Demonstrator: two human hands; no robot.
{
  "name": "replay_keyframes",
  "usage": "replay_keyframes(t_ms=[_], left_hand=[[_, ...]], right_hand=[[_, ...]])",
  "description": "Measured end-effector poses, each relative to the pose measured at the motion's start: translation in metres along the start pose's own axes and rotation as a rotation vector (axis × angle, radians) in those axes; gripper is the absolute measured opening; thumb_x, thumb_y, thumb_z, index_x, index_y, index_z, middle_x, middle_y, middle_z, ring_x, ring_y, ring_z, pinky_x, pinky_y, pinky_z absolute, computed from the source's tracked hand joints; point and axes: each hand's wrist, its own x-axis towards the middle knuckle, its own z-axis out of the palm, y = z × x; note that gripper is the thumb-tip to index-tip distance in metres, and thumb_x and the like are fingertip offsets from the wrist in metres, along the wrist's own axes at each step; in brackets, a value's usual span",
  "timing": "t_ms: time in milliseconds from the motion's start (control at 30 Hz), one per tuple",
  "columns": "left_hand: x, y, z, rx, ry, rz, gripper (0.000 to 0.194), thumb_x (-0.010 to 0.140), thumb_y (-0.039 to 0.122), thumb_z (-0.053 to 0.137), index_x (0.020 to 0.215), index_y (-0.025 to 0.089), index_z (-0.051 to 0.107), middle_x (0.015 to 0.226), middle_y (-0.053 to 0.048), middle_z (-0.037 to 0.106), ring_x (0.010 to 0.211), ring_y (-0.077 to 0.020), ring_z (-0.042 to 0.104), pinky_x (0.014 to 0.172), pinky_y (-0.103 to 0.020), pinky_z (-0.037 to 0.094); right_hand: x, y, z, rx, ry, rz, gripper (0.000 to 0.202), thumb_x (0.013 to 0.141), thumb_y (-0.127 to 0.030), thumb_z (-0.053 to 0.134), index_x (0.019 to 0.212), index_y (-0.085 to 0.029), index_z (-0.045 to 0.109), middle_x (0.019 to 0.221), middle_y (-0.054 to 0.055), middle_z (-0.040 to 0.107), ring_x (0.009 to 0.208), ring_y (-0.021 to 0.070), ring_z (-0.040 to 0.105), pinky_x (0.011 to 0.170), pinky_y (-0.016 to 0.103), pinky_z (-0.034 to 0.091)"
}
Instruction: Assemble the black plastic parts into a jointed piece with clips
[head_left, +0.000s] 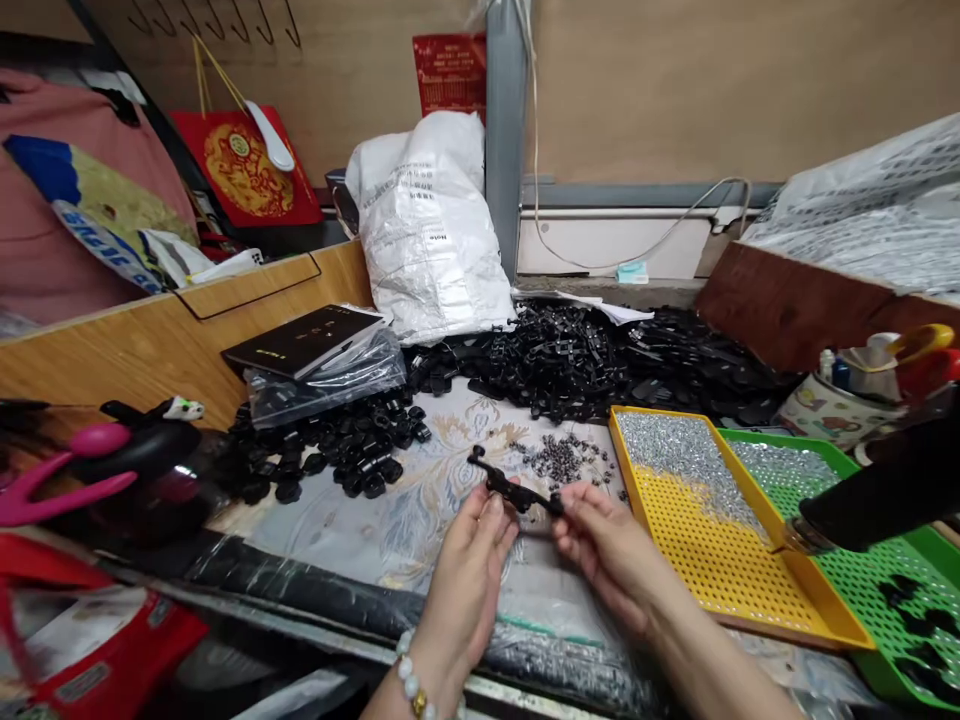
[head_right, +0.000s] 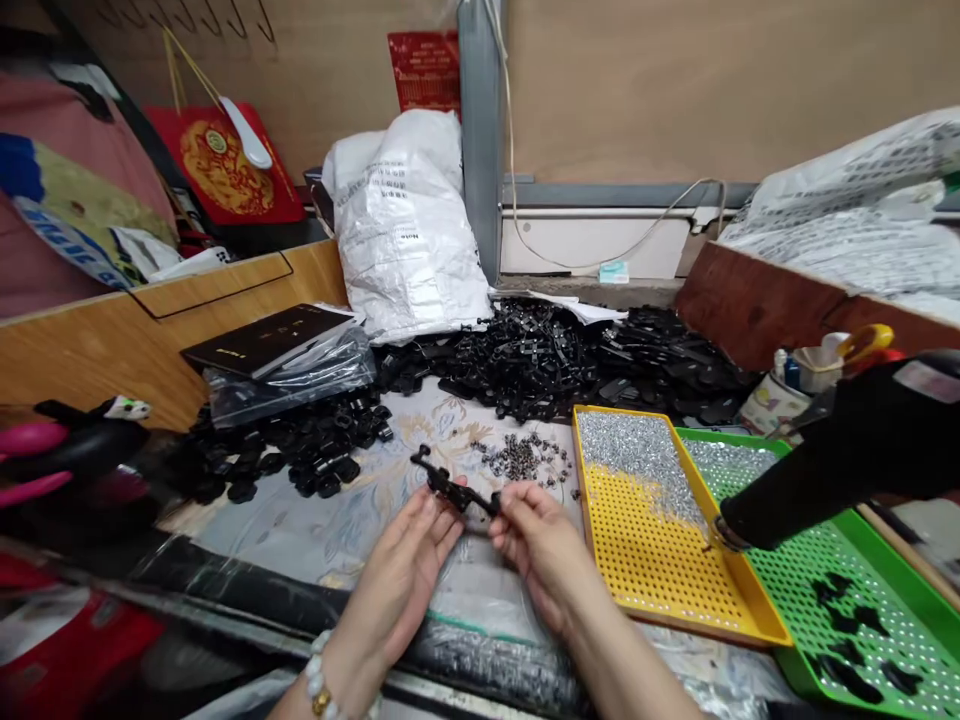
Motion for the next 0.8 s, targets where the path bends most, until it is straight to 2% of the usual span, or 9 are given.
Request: replay_keyframes(t_ms=[67, 167, 267, 367, 433, 500, 600, 700, 800], left_hand=[[-0.003, 0.001, -0.004, -0.016, -0.003, -0.007, 0.028, 0.076, 0.026, 0.061, 0.101, 0.017, 0.051, 0.107, -0.007, 0.057, 0.102, -0.0172, 0.053, 0.089, -0.028, 0.043], [-0.006, -0.005, -0.003, 0.070, 0.074, -0.014, 0.027, 0.076, 0.025, 0.059, 0.100, 0.016, 0.049, 0.088, -0.004, 0.058, 0.090, -0.0163, 0.057, 0.078, -0.025, 0.046], [-0.004, -0.020, 0.009, 0.214, 0.160, 0.092, 0.024, 0.082, 0.033, 0.049, 0.101, 0.018, 0.048, 0.083, -0.003, 0.055, 0.084, -0.0144, 0.056, 0.074, -0.024, 0.045], [-0.007, -0.034, 0.019, 0.418, 0.192, 0.224, 0.031, 0.087, 0.042, 0.033, 0.099, 0.019, 0.050, 0.096, -0.005, 0.055, 0.093, -0.0143, 0.053, 0.083, -0.025, 0.042], [-0.015, -0.039, 0.016, 0.590, 0.112, 0.270, 0.039, 0.089, 0.043, 0.023, 0.103, 0.020, 0.051, 0.110, -0.006, 0.052, 0.106, -0.0144, 0.047, 0.094, -0.025, 0.036], [-0.027, -0.041, 0.007, 0.801, -0.045, 0.355, 0.038, 0.090, 0.039, 0.024, 0.116, 0.023, 0.046, 0.126, -0.005, 0.042, 0.120, -0.0142, 0.036, 0.103, -0.025, 0.028], [-0.040, -0.040, -0.009, 1.113, -0.280, 0.489, 0.038, 0.087, 0.030, 0.037, 0.124, 0.025, 0.038, 0.135, -0.004, 0.032, 0.124, -0.0160, 0.030, 0.104, -0.028, 0.025], [-0.041, -0.032, -0.014, 1.180, -0.264, 0.373, 0.024, 0.083, 0.029, 0.044, 0.105, 0.021, 0.050, 0.110, -0.007, 0.052, 0.103, -0.0191, 0.048, 0.089, -0.032, 0.039], [-0.034, -0.020, -0.007, 0.840, -0.081, 0.131, 0.023, 0.079, 0.036, 0.051, 0.095, 0.018, 0.049, 0.084, -0.004, 0.058, 0.073, -0.0142, 0.055, 0.071, -0.027, 0.043]], right_hand=[[-0.014, 0.018, 0.006, -0.018, -0.072, 0.081, 0.046, 0.060, -0.048, 0.065, 0.080, -0.014, 0.041, 0.059, 0.000, 0.049, 0.052, 0.0060, 0.047, 0.053, 0.016, 0.040], [-0.022, 0.035, 0.012, -0.357, -0.077, -0.037, 0.034, 0.073, -0.046, 0.051, 0.077, -0.013, 0.044, 0.059, 0.002, 0.050, 0.053, 0.0085, 0.046, 0.053, 0.019, 0.038], [-0.017, 0.043, 0.026, -0.567, 0.123, -0.261, 0.025, 0.079, -0.038, 0.040, 0.076, -0.014, 0.044, 0.067, 0.003, 0.051, 0.059, 0.0101, 0.046, 0.055, 0.020, 0.036], [-0.008, 0.047, 0.041, -0.560, 0.274, -0.382, 0.018, 0.079, -0.031, 0.040, 0.081, -0.014, 0.043, 0.079, 0.004, 0.053, 0.068, 0.0103, 0.047, 0.060, 0.019, 0.037], [-0.001, 0.048, 0.043, -0.494, 0.293, -0.340, 0.017, 0.077, -0.027, 0.040, 0.087, -0.014, 0.043, 0.079, 0.004, 0.052, 0.068, 0.0099, 0.048, 0.060, 0.019, 0.039], [0.003, 0.047, 0.037, -0.512, 0.294, -0.347, 0.019, 0.077, -0.024, 0.037, 0.091, -0.013, 0.042, 0.078, 0.004, 0.052, 0.067, 0.0098, 0.049, 0.059, 0.018, 0.040], [0.003, 0.044, 0.017, -0.707, 0.307, -0.511, 0.021, 0.080, -0.025, 0.032, 0.086, -0.012, 0.048, 0.078, 0.005, 0.052, 0.068, 0.0105, 0.048, 0.062, 0.019, 0.039], [0.000, 0.034, -0.004, -0.935, 0.365, -0.565, 0.021, 0.083, -0.022, 0.033, 0.083, -0.012, 0.052, 0.083, 0.006, 0.051, 0.076, 0.0135, 0.047, 0.071, 0.024, 0.037], [0.000, 0.024, -0.014, -1.271, 0.362, -0.421, 0.012, 0.082, -0.018, 0.042, 0.084, -0.011, 0.052, 0.088, 0.007, 0.049, 0.079, 0.0150, 0.046, 0.073, 0.026, 0.035]])
